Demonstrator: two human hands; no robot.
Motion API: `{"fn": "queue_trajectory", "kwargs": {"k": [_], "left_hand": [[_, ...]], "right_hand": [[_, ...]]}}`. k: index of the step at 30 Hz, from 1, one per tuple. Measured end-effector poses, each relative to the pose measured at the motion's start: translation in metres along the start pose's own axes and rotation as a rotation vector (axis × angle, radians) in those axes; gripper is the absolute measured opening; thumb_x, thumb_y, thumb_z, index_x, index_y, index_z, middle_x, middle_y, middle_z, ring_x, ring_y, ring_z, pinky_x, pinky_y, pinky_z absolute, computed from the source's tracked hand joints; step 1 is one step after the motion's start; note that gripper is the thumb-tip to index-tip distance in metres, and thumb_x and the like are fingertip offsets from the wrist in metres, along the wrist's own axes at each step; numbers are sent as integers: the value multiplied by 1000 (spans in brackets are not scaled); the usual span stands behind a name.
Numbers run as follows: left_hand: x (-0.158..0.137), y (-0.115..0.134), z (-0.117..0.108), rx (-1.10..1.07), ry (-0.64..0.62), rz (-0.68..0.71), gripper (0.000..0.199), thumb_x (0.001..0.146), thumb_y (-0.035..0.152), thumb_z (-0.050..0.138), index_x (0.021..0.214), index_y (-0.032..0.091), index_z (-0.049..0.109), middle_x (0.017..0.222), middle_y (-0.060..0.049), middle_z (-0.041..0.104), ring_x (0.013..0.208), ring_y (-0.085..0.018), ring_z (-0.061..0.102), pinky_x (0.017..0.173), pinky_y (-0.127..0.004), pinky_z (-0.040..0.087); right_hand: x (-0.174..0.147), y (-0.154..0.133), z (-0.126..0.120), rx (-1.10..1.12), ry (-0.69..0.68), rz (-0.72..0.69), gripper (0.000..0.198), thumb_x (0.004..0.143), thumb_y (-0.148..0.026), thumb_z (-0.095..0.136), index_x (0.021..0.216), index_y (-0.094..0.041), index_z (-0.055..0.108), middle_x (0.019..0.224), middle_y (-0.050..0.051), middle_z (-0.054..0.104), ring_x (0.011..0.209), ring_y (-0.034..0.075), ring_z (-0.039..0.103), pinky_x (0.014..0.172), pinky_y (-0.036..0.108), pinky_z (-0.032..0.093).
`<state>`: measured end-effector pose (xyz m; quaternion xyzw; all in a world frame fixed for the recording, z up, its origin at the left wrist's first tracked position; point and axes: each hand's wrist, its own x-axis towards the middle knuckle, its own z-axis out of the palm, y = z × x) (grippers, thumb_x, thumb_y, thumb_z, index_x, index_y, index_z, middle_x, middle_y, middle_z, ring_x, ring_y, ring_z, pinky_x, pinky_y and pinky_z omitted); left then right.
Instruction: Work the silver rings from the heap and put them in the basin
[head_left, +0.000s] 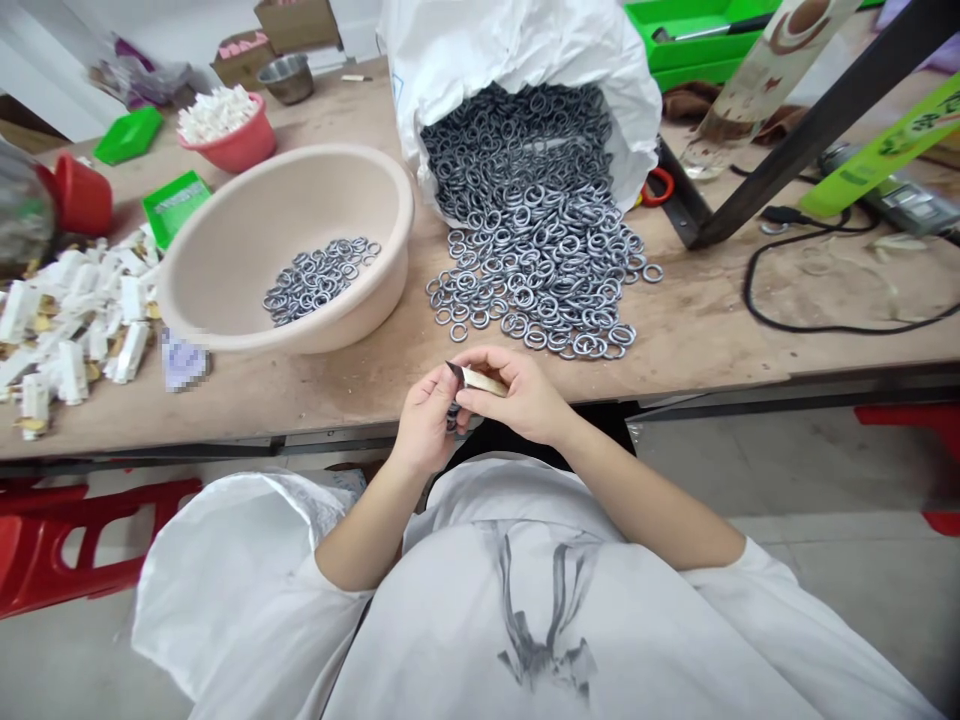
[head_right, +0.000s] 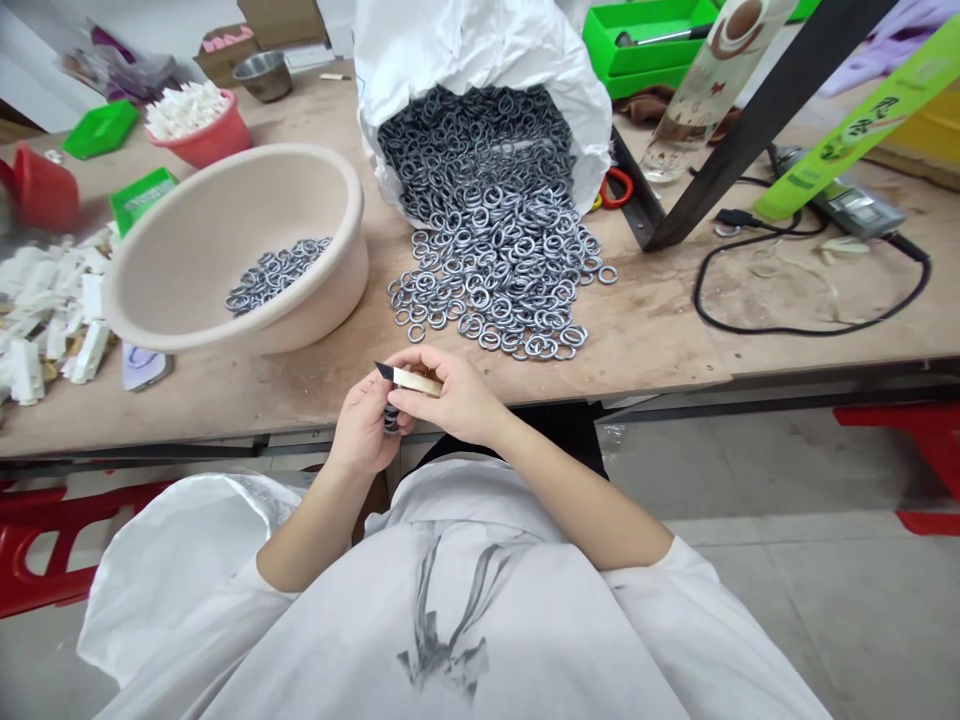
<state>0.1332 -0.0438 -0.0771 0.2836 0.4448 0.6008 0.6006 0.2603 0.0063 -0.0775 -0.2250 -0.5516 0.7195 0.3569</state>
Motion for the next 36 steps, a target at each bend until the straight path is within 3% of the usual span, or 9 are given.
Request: {"fn": "queue_trajectory", "kwargs": {"k": [6, 10, 15, 20, 27, 32, 34, 36], "left_hand": [[-2, 1, 3, -26, -43, -49, 47, 71, 55, 79, 67, 16, 54, 54, 4, 49, 41, -5, 41, 36, -16, 31], [-2, 4, 4, -41, -36, -31, 50, 71, 56, 78, 62, 16, 50, 53, 4, 48, 41, -5, 40, 36, -17, 30], [-1, 4, 4, -83, 38, -23, 49, 69, 56, 80, 63, 17, 51, 52, 6, 46, 39, -5, 38, 36, -18, 30], [-2, 5, 6, -94, 36, -23, 51, 71, 57, 79, 61, 16, 50, 54, 5, 46, 40, -4, 35, 35, -19, 26], [-4, 6, 3, -52, 31, -42, 49, 71, 55, 79, 62, 17, 49, 53, 6, 43, 39, -4, 35, 36, -18, 27], [-14, 1, 2, 2, -108, -90, 50, 76, 54, 74, 59, 16, 46, 53, 4, 43, 41, -5, 37, 37, -18, 27], [-13, 0, 2, -30, -74, -103, 50, 75, 54, 75, 61, 17, 46, 53, 5, 44, 41, -4, 36, 37, -17, 26], [-10, -1, 2, -52, -14, -93, 47, 73, 53, 77, 66, 17, 49, 53, 6, 44, 40, -4, 36, 36, -16, 26]], "right_hand": [[5, 5, 4, 22, 137, -52, 40, 79, -59, 70, 81, -22, 57, 62, -4, 61, 52, 15, 61, 50, 29, 53], [0, 1, -2, -317, 223, -218, 45, 87, -64, 59, 75, -21, 59, 66, -1, 61, 61, 13, 56, 59, 28, 44], [-14, -1, -1, -804, 136, -377, 45, 95, -56, 50, 72, -18, 59, 68, 1, 59, 63, 12, 50, 62, 28, 35], [-17, 1, 3, -994, 152, -425, 45, 96, -53, 49, 68, -18, 55, 64, 0, 53, 59, 11, 44, 58, 27, 29], [-11, 4, -1, -989, 177, -352, 46, 97, -52, 47, 64, -20, 50, 62, -1, 51, 58, 12, 44, 58, 28, 26], [3, 1, -24, -885, 515, -137, 46, 96, -55, 45, 64, -22, 45, 55, -4, 39, 56, 13, 39, 58, 28, 27], [2, 0, -22, -794, 429, -187, 41, 94, -55, 50, 72, -21, 53, 62, -3, 48, 60, 13, 46, 61, 28, 32], [-2, 1, -13, -680, 258, -263, 34, 89, -55, 61, 89, -21, 60, 76, -1, 60, 69, 14, 55, 65, 27, 39]]}}
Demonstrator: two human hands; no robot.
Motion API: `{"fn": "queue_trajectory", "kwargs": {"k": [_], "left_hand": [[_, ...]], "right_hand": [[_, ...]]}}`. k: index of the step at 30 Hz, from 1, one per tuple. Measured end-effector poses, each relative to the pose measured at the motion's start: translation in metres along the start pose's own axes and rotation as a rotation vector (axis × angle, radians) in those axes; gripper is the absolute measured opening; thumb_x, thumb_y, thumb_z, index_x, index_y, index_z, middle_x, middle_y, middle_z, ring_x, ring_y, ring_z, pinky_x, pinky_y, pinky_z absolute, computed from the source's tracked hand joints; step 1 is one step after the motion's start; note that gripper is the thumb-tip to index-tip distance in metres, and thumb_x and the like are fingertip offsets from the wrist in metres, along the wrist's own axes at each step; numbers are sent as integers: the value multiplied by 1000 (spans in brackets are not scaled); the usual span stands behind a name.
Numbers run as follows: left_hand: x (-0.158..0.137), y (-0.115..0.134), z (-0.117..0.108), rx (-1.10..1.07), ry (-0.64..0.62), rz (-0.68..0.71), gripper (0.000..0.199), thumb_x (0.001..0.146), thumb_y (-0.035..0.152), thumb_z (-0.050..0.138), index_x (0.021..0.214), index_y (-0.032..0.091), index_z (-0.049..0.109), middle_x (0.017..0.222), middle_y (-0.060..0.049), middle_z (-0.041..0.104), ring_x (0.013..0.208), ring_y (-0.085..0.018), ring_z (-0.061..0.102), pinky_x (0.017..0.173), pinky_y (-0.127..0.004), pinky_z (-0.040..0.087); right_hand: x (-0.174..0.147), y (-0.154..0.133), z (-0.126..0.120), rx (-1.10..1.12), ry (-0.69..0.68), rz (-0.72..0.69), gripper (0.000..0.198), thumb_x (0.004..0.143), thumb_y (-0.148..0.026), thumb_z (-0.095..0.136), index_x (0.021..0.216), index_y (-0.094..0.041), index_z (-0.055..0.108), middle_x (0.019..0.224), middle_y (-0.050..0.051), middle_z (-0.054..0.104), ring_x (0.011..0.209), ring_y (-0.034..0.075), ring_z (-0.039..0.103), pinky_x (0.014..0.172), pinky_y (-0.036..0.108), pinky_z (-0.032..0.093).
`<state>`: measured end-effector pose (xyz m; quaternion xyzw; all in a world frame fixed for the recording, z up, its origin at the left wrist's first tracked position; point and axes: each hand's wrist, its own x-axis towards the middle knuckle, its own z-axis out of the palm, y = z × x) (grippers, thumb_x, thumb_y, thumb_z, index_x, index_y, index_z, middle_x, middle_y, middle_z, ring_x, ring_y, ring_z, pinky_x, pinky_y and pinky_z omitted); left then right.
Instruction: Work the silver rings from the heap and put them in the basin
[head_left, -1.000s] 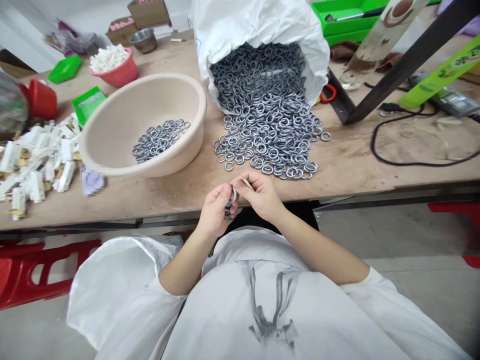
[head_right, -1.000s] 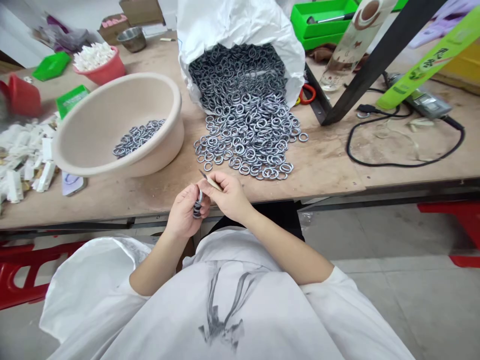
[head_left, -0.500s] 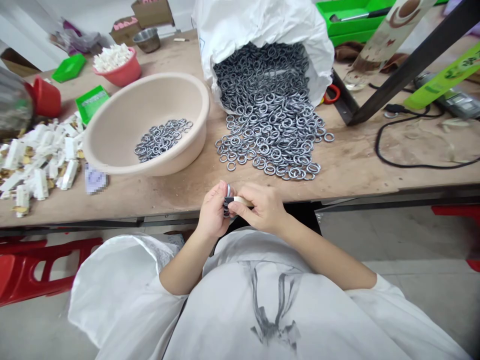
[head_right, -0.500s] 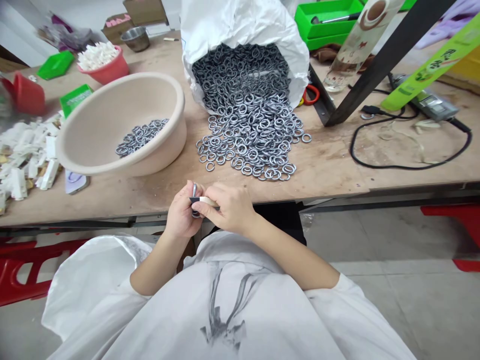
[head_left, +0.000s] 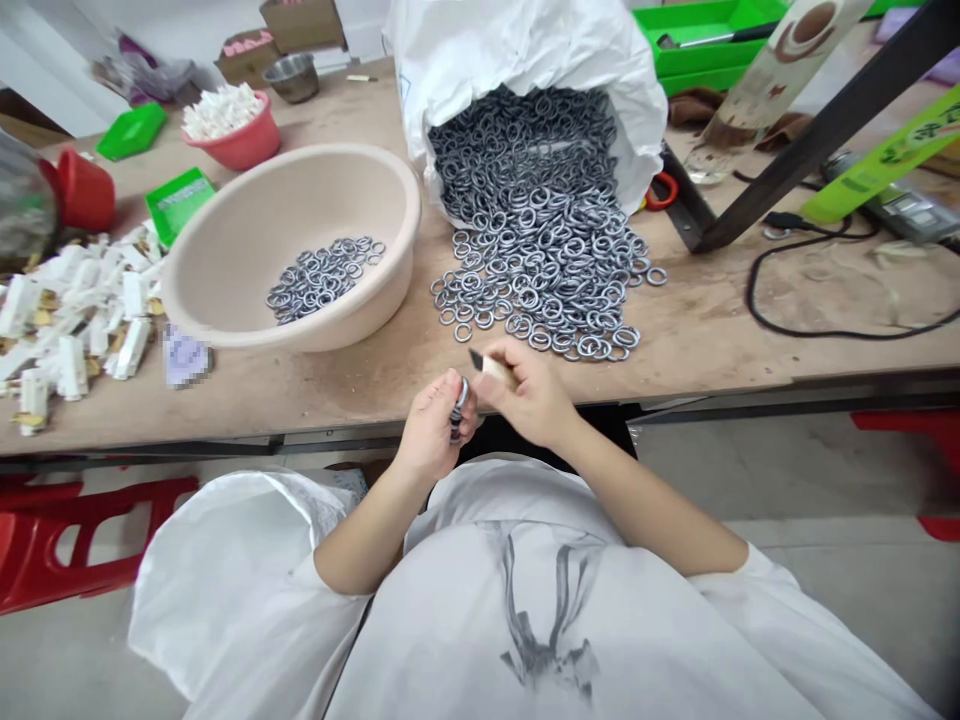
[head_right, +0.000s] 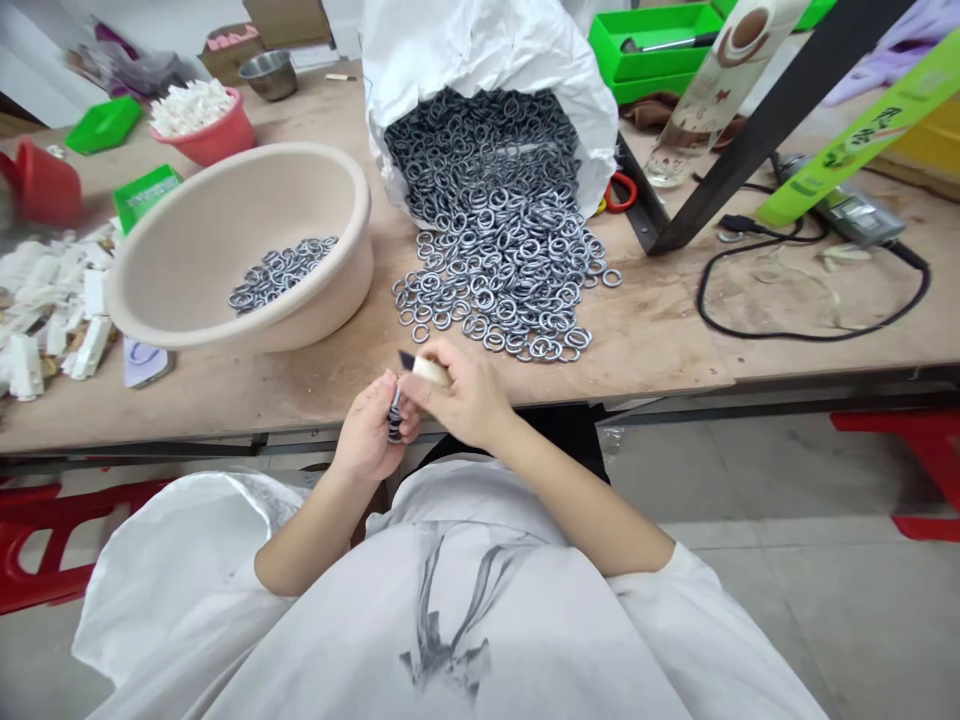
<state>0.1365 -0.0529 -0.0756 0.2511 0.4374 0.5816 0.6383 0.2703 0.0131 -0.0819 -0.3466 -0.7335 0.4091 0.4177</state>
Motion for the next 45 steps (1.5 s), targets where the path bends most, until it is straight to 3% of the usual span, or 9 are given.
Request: {"fn": "queue_trajectory", "kwargs": {"k": [6, 12, 16, 19, 24, 26, 33, 37, 45], "left_hand": [[2, 0, -4, 3, 0, 5, 47, 74, 54, 76, 66, 18, 47, 53, 6, 45, 40, -5, 38, 36, -16, 28], [3, 17, -19, -107, 48, 48, 38, 76, 39, 72, 62, 17, 44, 55, 5, 46, 41, -5, 40, 36, -16, 31], [6, 27, -30, -187, 58, 4, 19, 74, 33, 63, 69, 18, 50, 59, 3, 51, 43, -7, 44, 36, -16, 32], [7, 28, -31, -217, 73, -52, 16, 74, 32, 61, 76, 19, 53, 62, 3, 53, 45, -8, 48, 35, -15, 30], [9, 13, -15, -134, 113, -101, 33, 72, 41, 75, 83, 18, 55, 64, 5, 55, 45, -6, 48, 34, -13, 27], [9, 6, -8, -87, 98, -95, 40, 70, 46, 79, 85, 18, 56, 62, 6, 54, 43, -5, 46, 34, -13, 27], [5, 0, -2, -30, 64, -56, 42, 68, 47, 82, 79, 18, 55, 55, 8, 46, 40, -4, 39, 34, -14, 27], [4, 2, -5, 17, 28, -2, 39, 71, 46, 82, 80, 17, 57, 54, 8, 46, 40, -4, 38, 35, -14, 28], [0, 3, 0, -11, -71, -78, 51, 68, 60, 79, 75, 16, 55, 54, 6, 45, 42, -5, 40, 36, -16, 30]], "right_hand": [[8, -2, 15, 21, -37, 44, 26, 92, -46, 58, 86, -21, 62, 74, -1, 63, 69, 15, 57, 67, 28, 43], [53, 13, 18, -689, -158, 116, 22, 90, -36, 63, 105, -21, 70, 107, 9, 68, 93, 25, 64, 75, 34, 43], [61, 16, 24, -877, -205, 133, 20, 94, -28, 55, 104, -19, 70, 111, 15, 66, 89, 28, 66, 71, 36, 43], [56, 16, 21, -743, -171, 123, 17, 94, -23, 54, 101, -17, 69, 109, 16, 66, 92, 27, 64, 74, 36, 43], [25, 8, 14, 25, -112, 86, 17, 94, -32, 53, 90, -18, 62, 84, 2, 64, 81, 17, 59, 76, 30, 45], [10, 3, 16, 154, -76, 74, 19, 94, -36, 55, 89, -19, 62, 80, 1, 61, 77, 16, 57, 73, 29, 45], [-9, 0, 20, 13, 112, -67, 13, 84, -31, 68, 91, -21, 66, 81, 1, 57, 77, 16, 53, 74, 30, 44], [-6, 0, 15, 56, 23, -102, 29, 82, -28, 67, 110, -21, 66, 86, 1, 59, 79, 17, 55, 75, 31, 46], [-11, -1, 16, 82, 59, -115, 23, 80, -30, 65, 100, -21, 70, 83, 2, 61, 79, 18, 57, 75, 33, 47]]}}
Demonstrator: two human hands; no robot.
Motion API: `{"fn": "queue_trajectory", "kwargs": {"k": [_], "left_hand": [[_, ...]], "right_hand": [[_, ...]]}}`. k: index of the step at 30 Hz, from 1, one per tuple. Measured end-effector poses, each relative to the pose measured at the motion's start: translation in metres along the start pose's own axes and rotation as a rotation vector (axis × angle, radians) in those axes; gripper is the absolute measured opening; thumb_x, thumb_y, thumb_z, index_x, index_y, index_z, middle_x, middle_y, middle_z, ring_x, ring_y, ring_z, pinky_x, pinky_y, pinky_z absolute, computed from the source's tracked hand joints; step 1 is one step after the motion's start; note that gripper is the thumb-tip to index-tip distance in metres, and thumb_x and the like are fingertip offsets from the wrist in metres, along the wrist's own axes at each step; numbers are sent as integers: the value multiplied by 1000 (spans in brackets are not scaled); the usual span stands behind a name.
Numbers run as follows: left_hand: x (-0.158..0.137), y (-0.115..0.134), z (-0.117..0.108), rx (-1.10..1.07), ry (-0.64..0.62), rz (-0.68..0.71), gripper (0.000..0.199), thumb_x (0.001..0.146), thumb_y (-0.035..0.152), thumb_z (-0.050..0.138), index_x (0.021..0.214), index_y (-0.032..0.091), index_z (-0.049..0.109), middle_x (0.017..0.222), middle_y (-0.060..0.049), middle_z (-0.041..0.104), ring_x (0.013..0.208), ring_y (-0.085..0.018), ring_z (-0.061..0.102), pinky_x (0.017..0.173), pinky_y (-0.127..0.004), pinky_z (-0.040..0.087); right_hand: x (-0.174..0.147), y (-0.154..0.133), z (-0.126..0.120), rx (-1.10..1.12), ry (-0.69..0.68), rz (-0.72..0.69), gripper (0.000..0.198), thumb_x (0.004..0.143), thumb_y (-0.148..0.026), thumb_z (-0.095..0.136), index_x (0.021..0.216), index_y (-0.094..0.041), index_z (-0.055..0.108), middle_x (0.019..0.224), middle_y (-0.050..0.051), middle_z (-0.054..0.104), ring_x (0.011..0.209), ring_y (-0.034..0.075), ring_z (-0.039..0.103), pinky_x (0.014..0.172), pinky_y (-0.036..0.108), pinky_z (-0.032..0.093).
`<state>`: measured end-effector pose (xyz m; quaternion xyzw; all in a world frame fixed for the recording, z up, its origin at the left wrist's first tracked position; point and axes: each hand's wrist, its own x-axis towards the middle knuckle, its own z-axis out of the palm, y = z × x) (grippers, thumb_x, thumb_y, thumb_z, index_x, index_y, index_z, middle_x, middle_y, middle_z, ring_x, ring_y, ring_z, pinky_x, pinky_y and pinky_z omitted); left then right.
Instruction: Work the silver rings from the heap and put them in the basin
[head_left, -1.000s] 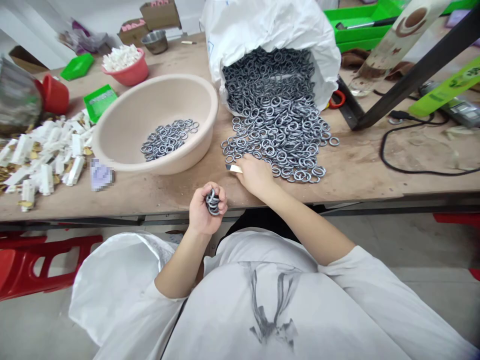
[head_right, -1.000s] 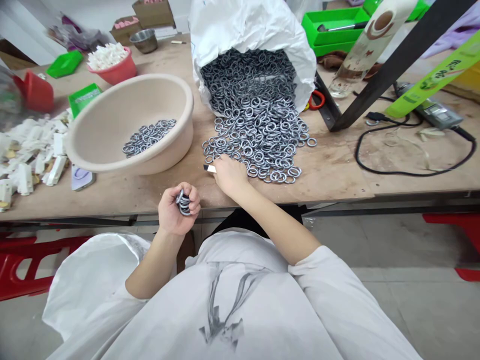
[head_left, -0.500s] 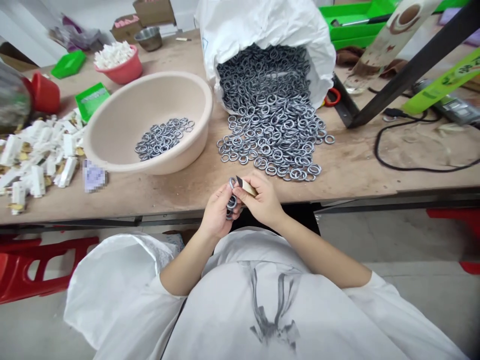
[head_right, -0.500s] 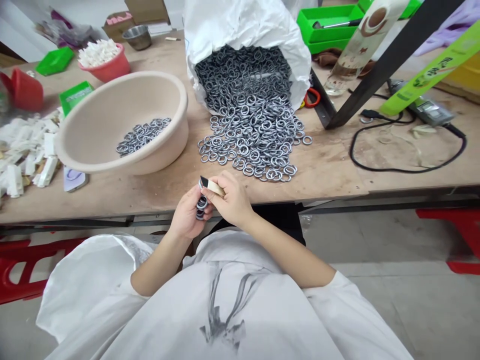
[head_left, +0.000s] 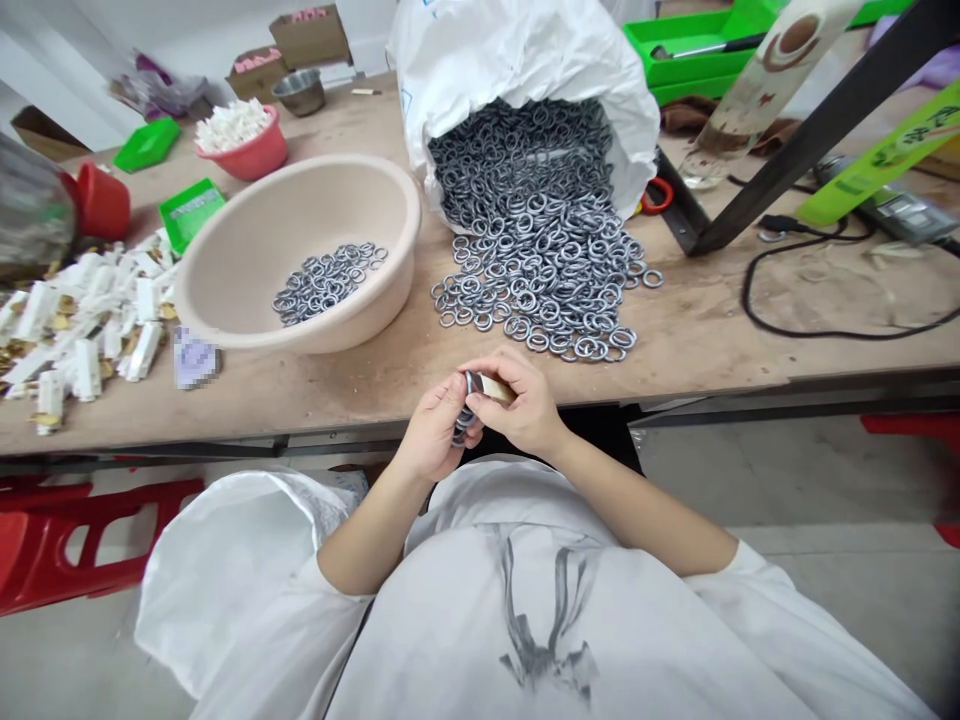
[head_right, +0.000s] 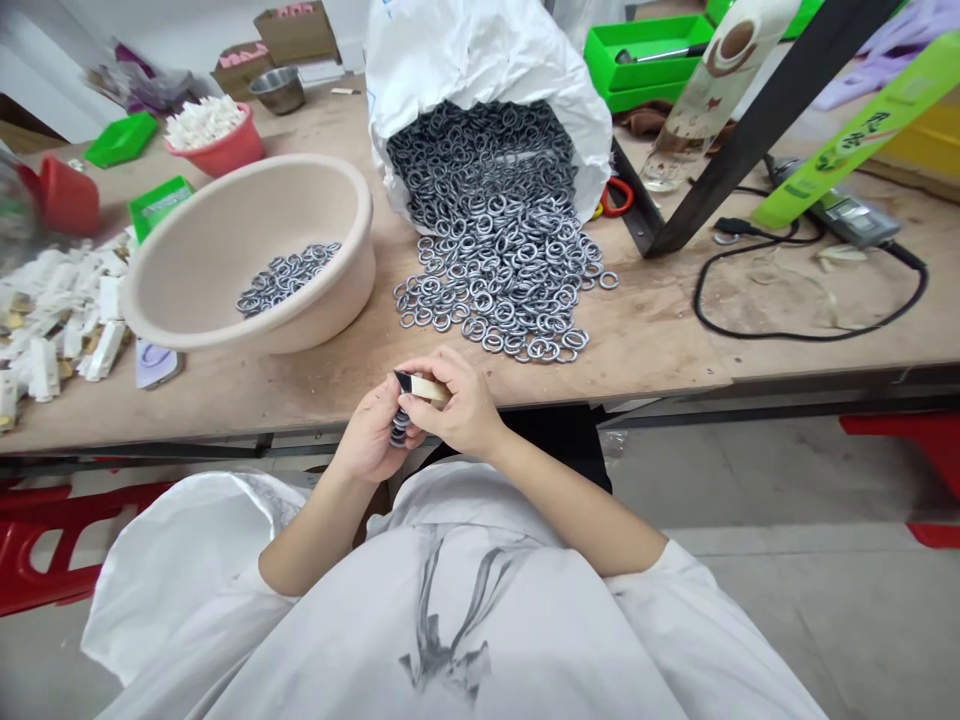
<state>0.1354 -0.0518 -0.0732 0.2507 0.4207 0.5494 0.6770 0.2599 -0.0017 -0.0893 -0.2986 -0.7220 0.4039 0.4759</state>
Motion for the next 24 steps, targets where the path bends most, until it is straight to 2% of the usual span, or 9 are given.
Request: {"fn": "queue_trajectory", "kwargs": {"k": [4, 9, 12, 17, 20, 24], "left_hand": [[0, 1, 1, 3, 6, 23, 46, 68, 54, 82, 80, 17, 58, 56, 6, 46, 42, -5, 40, 35, -16, 30], [1, 2, -3, -7, 18, 49, 49, 70, 54, 80, 67, 17, 49, 58, 4, 50, 42, -4, 40, 35, -15, 30], [2, 3, -6, -12, 45, 58, 47, 69, 54, 81, 71, 17, 51, 54, 6, 47, 41, -5, 40, 36, -16, 31], [2, 3, -7, -7, 63, 57, 46, 68, 52, 82, 70, 17, 51, 56, 7, 46, 40, -4, 38, 35, -16, 30], [-2, 4, -5, 32, 9, 54, 48, 69, 55, 80, 68, 17, 51, 55, 6, 46, 40, -5, 38, 36, -16, 30], [-8, 6, -3, 77, -138, 26, 49, 76, 53, 75, 61, 15, 48, 59, 2, 48, 42, -4, 38, 38, -17, 30]], "right_hand": [[3, -1, 0, 75, 6, 55, 15, 82, -33, 64, 91, -20, 68, 83, 2, 64, 80, 17, 59, 75, 32, 47], [6, -9, -11, 16, -99, 132, 25, 91, -43, 58, 87, -19, 64, 76, 1, 66, 73, 16, 60, 71, 29, 44], [1, -17, -17, -154, -179, 57, 32, 93, -47, 57, 81, -18, 62, 74, 2, 65, 68, 14, 56, 65, 27, 39], [-3, -22, -17, -318, -213, -42, 38, 94, -49, 54, 73, -18, 60, 70, 1, 59, 63, 13, 49, 61, 27, 32], [0, -16, -19, -354, -196, -25, 42, 96, -49, 51, 68, -19, 56, 65, 0, 55, 61, 12, 46, 59, 27, 29], [14, 4, -28, -440, -101, 166, 45, 97, -50, 46, 64, -20, 54, 57, -2, 50, 57, 13, 45, 57, 27, 27]]}}
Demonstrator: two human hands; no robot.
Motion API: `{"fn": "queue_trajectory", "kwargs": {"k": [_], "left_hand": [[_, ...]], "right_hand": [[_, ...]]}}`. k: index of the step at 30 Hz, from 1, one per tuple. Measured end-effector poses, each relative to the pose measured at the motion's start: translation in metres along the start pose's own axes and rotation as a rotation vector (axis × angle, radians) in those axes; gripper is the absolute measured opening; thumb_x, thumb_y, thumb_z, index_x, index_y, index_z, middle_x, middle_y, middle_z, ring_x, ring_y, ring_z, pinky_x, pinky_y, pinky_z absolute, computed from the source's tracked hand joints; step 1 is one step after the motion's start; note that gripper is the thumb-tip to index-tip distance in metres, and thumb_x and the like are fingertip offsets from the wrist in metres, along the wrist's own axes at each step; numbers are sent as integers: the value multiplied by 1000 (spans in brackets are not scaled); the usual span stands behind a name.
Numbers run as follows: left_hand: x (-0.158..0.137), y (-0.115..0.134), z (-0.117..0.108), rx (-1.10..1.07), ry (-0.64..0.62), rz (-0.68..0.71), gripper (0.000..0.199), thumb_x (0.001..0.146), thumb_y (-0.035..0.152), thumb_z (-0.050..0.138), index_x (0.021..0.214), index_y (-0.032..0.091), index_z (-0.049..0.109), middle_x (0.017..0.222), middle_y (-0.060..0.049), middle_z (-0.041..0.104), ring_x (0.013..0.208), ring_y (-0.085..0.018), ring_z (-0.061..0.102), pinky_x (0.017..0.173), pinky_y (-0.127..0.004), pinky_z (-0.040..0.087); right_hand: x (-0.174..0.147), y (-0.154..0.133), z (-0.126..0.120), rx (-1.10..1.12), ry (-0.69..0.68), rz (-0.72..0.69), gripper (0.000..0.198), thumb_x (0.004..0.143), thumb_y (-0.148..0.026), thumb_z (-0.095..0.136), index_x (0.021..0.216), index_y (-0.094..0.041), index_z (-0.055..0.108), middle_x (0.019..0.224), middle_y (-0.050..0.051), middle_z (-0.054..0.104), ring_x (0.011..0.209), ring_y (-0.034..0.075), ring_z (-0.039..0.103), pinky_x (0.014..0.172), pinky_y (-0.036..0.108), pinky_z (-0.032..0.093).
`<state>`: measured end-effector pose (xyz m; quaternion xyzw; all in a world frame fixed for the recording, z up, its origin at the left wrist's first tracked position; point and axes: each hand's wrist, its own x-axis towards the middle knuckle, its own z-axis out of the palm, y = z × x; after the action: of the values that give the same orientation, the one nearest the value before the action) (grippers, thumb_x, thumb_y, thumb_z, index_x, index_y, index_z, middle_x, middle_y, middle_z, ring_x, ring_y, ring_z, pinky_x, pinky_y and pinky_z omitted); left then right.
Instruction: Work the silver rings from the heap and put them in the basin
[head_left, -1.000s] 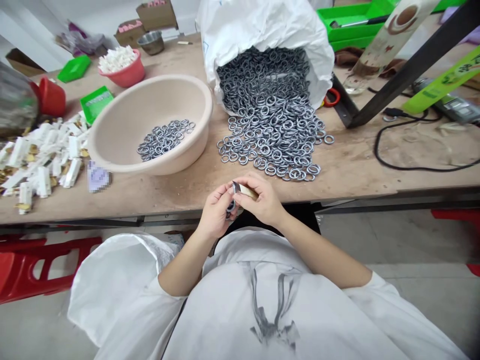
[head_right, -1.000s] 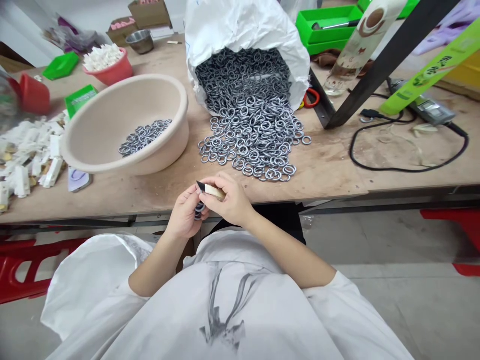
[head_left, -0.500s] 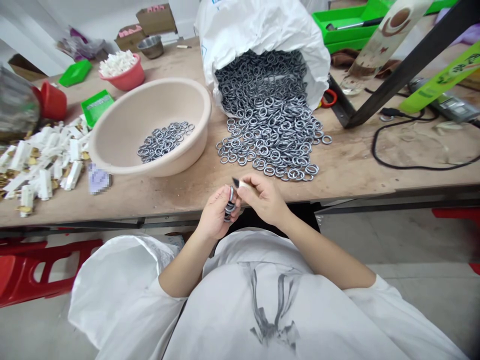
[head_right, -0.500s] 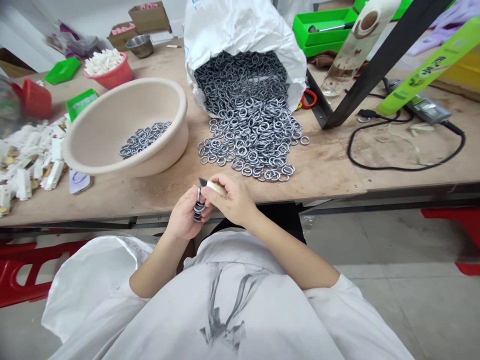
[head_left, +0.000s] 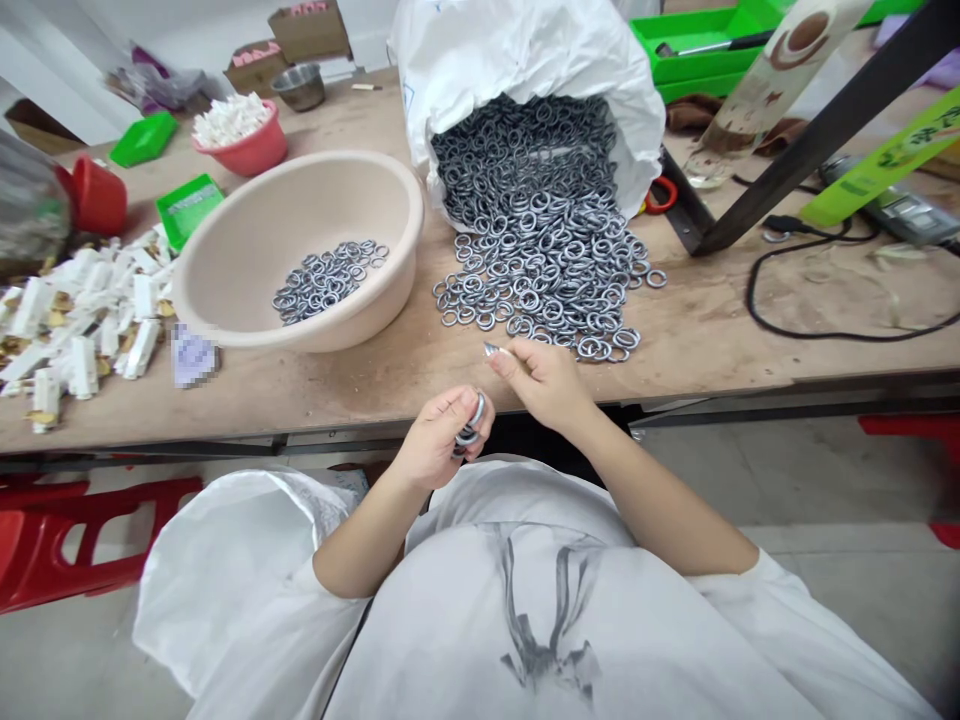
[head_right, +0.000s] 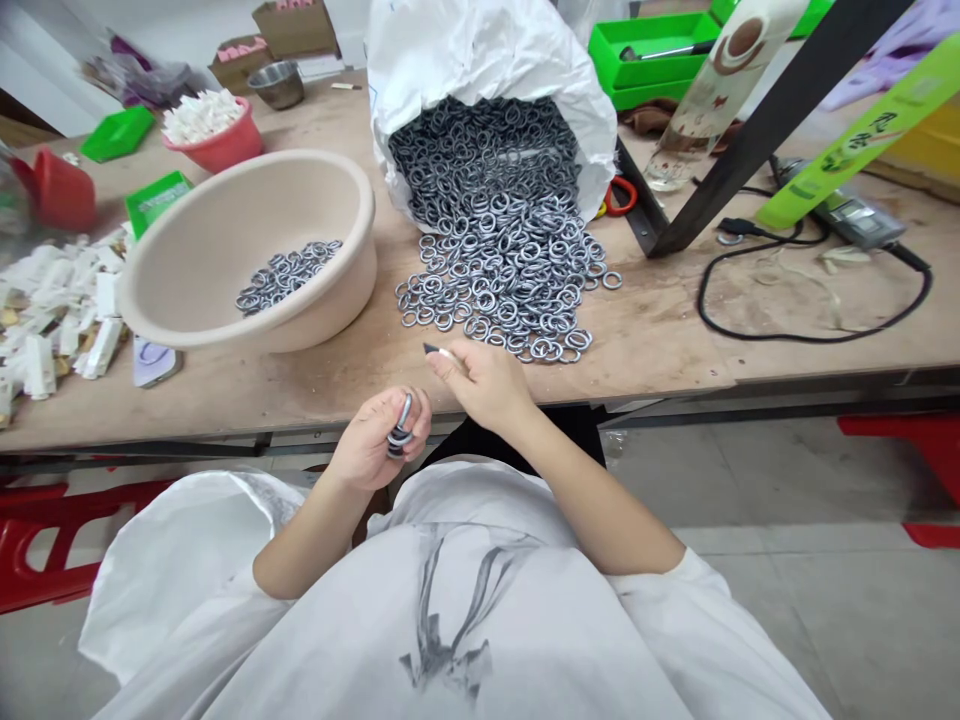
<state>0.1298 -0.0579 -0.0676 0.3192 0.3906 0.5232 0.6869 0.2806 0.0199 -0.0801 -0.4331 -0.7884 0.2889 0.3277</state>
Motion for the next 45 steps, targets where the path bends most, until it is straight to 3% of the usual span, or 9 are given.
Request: {"fn": "queue_trajectory", "kwargs": {"k": [5, 8, 13, 21, 26, 33, 36, 41, 45], "left_hand": [[4, 4, -4, -121, 73, -26, 48, 78, 51, 74, 62, 16, 46, 62, 3, 47, 43, -4, 39, 36, -16, 30], [7, 7, -8, -191, 131, -53, 54, 77, 58, 73, 60, 16, 43, 64, 3, 48, 45, -5, 43, 35, -15, 31], [7, 12, -13, -304, 225, -122, 48, 82, 45, 70, 58, 16, 41, 62, 3, 49, 47, -6, 49, 34, -14, 35], [13, 11, -18, -299, 246, -114, 17, 74, 30, 66, 76, 17, 56, 62, 2, 57, 51, -11, 56, 34, -15, 36], [18, 3, -11, -94, 291, -51, 35, 71, 42, 78, 81, 17, 56, 63, 5, 56, 42, -4, 46, 33, -13, 29], [17, -10, -8, 148, 252, 93, 42, 74, 54, 76, 85, 17, 60, 64, 5, 56, 42, -3, 42, 35, -14, 31], [15, -11, -9, 172, 213, 70, 42, 75, 54, 75, 76, 16, 57, 63, 4, 56, 41, -3, 42, 36, -14, 31], [15, -10, -7, 90, 206, 77, 42, 75, 54, 75, 72, 17, 55, 58, 5, 52, 40, -4, 40, 35, -15, 31], [14, -10, -5, 65, 177, 90, 44, 71, 53, 78, 70, 17, 53, 56, 5, 51, 40, -5, 41, 34, -16, 31]], "right_hand": [[33, 16, 0, -308, 15, 92, 30, 92, -48, 58, 94, -20, 68, 89, 7, 70, 75, 21, 60, 61, 29, 31], [52, 14, 5, -504, -47, 89, 33, 88, -43, 66, 111, -20, 67, 108, 12, 69, 86, 27, 64, 63, 31, 34], [69, 9, 15, -586, -143, 99, 26, 93, -38, 61, 109, -19, 69, 111, 15, 66, 88, 28, 65, 67, 34, 38], [52, 9, -1, -256, 6, 122, 21, 91, -34, 57, 86, -18, 69, 89, 7, 65, 77, 20, 56, 65, 30, 33], [31, 0, -6, 348, -183, 108, 35, 89, -48, 56, 75, -17, 64, 68, 0, 59, 66, 14, 51, 65, 27, 36], [18, -11, -4, 723, -402, 168, 41, 85, -56, 59, 71, -18, 62, 70, 3, 67, 68, 17, 60, 68, 30, 47], [15, -15, -2, 797, -413, 194, 46, 84, -62, 59, 69, -19, 58, 66, 2, 65, 63, 16, 61, 64, 31, 49], [8, -21, -2, 672, -207, 134, 40, 78, -55, 73, 85, -18, 60, 75, 0, 62, 68, 14, 57, 63, 26, 46], [6, -22, -1, 719, -232, 76, 42, 78, -57, 72, 89, -18, 61, 80, 1, 64, 70, 14, 59, 65, 27, 47]]}}
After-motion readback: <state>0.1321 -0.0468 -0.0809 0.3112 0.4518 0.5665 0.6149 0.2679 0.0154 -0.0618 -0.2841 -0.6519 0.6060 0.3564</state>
